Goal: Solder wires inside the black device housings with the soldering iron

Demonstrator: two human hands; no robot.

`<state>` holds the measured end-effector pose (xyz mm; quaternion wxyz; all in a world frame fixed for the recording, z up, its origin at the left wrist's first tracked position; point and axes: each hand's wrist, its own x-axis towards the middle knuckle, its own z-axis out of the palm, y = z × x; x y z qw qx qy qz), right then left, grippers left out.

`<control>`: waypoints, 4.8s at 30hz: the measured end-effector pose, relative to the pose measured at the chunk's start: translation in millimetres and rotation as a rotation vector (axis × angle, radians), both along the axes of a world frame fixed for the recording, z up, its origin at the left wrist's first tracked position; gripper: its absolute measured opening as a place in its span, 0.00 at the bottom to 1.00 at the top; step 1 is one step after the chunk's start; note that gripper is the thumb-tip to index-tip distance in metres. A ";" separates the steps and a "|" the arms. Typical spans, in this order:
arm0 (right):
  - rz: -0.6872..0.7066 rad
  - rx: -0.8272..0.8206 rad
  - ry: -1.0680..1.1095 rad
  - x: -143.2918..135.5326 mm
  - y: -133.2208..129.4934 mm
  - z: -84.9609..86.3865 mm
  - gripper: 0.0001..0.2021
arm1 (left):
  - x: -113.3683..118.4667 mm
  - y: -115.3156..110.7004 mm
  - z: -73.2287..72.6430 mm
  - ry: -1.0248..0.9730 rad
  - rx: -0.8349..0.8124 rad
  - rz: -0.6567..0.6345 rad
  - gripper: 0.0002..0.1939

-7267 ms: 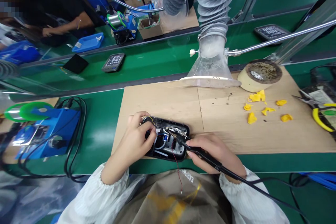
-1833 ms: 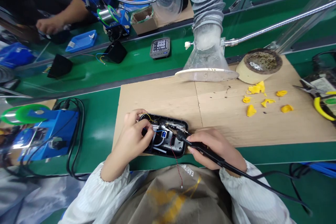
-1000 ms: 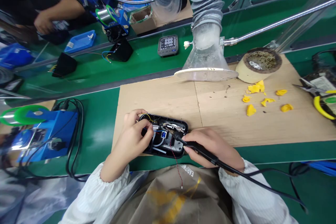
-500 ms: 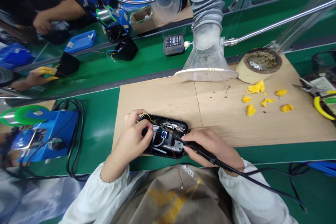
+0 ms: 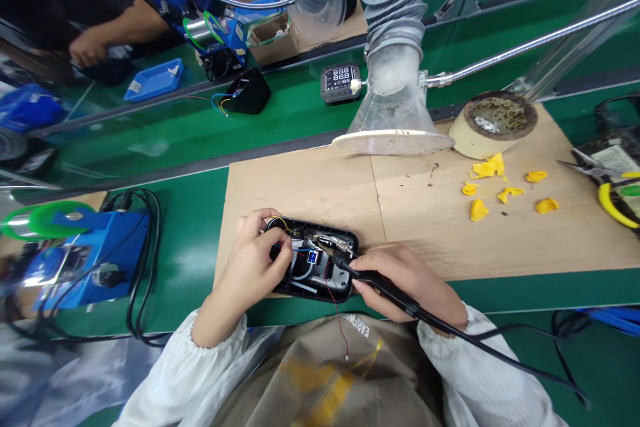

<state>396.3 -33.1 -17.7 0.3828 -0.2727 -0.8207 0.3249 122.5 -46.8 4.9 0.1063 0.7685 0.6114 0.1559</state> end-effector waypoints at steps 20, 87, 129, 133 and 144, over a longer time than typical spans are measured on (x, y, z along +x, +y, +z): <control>-0.065 -0.054 -0.025 1.9 -6.1 4.8 0.18 | -0.5 -0.3 -0.5 -0.022 0.000 0.007 0.10; -0.047 -0.015 -0.005 3.8 -3.6 1.4 0.17 | -1.4 -1.1 -0.4 -0.030 -0.018 0.005 0.09; -1.123 0.269 0.398 152.5 40.2 -22.2 0.16 | 117.7 90.7 -19.3 -0.218 0.441 -0.088 0.14; -1.133 0.226 0.254 147.1 58.7 -22.7 0.13 | 107.0 88.1 5.5 -0.334 0.466 -0.305 0.12; -0.996 0.219 0.351 155.2 7.6 -27.3 0.14 | 93.1 125.8 45.0 0.094 -0.004 -0.543 0.15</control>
